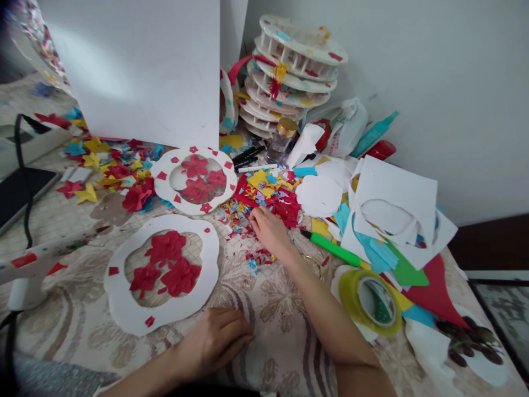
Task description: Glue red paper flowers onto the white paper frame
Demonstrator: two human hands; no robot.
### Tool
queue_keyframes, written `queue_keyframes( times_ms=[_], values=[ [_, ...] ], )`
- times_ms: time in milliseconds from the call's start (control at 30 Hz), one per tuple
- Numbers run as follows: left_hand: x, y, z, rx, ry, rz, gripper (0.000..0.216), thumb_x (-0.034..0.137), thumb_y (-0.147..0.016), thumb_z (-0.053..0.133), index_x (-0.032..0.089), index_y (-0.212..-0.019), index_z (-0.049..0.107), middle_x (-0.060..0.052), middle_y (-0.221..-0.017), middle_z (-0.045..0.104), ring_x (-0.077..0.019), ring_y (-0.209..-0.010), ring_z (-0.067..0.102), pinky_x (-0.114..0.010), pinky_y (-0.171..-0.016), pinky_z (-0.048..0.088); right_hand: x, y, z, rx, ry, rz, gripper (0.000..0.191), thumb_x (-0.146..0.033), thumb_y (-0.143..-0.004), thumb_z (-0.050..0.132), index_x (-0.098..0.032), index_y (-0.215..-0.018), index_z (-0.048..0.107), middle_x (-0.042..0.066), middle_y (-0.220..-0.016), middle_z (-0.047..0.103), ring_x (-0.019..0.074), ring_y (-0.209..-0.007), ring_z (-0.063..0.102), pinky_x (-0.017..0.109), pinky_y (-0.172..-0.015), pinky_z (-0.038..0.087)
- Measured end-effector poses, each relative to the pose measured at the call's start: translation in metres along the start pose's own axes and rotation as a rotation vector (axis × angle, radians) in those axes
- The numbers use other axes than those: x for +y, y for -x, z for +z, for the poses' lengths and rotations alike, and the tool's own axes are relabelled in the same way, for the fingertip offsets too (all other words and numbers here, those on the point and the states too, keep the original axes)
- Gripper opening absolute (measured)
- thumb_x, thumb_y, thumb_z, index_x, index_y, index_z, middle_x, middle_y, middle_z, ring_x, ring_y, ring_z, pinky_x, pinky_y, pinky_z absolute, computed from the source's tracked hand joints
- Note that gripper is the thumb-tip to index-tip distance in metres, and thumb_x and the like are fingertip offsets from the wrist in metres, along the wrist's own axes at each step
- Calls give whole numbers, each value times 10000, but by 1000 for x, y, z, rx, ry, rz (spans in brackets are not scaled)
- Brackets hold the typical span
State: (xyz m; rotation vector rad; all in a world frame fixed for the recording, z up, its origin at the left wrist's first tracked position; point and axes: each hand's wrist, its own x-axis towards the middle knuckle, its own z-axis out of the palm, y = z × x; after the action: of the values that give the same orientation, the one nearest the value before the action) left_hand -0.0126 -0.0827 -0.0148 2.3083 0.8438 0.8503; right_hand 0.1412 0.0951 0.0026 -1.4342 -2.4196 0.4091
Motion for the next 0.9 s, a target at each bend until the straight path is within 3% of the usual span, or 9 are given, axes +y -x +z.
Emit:
queue_keyframes(
  times_ms=[133, 300, 433, 700, 900],
  values=[
    [-1, 1, 1, -4, 0, -10, 148, 206, -899, 420, 170, -832, 547, -6, -672, 599, -109, -593, 544, -218, -551, 415, -3, 5, -10, 72, -281, 21, 59, -184, -845, 480, -196, -810, 525, 17, -820, 545, 144, -731, 524, 266, -671, 406],
    [-1, 1, 1, 3, -2, -8, 151, 203, -898, 423, 165, -839, 557, -12, -685, 604, -105, -606, 548, -209, -557, 413, -9, 23, -14, -79, -855, 226, 138, -336, -832, 555, -202, -825, 521, -38, -652, 525, 98, -532, 451, 234, -520, 366],
    [-1, 0, -1, 16, 23, -17, 151, 201, -897, 423, 165, -843, 560, -13, -688, 601, -101, -608, 556, -208, -555, 412, -23, 40, -8, -142, -1202, 352, 216, -388, -785, 629, -199, -796, 524, -31, -652, 560, 91, -534, 477, 223, -504, 369],
    [9, -1, -21, 169, 212, -194, 120, 162, -880, 452, 160, -868, 572, -32, -742, 626, -92, -662, 575, -179, -589, 430, -45, 58, -5, -133, -1370, 385, 231, -363, -734, 691, -190, -751, 538, -8, -748, 578, 90, -605, 498, 225, -559, 396],
    [8, -8, -44, 356, 327, -563, 116, 211, -871, 485, 160, -859, 588, -7, -720, 615, -87, -637, 556, -194, -603, 439, -59, 68, -7, -207, -1425, 348, 224, -365, -746, 679, -190, -759, 541, 24, -876, 582, 121, -746, 535, 239, -634, 431]
  ],
)
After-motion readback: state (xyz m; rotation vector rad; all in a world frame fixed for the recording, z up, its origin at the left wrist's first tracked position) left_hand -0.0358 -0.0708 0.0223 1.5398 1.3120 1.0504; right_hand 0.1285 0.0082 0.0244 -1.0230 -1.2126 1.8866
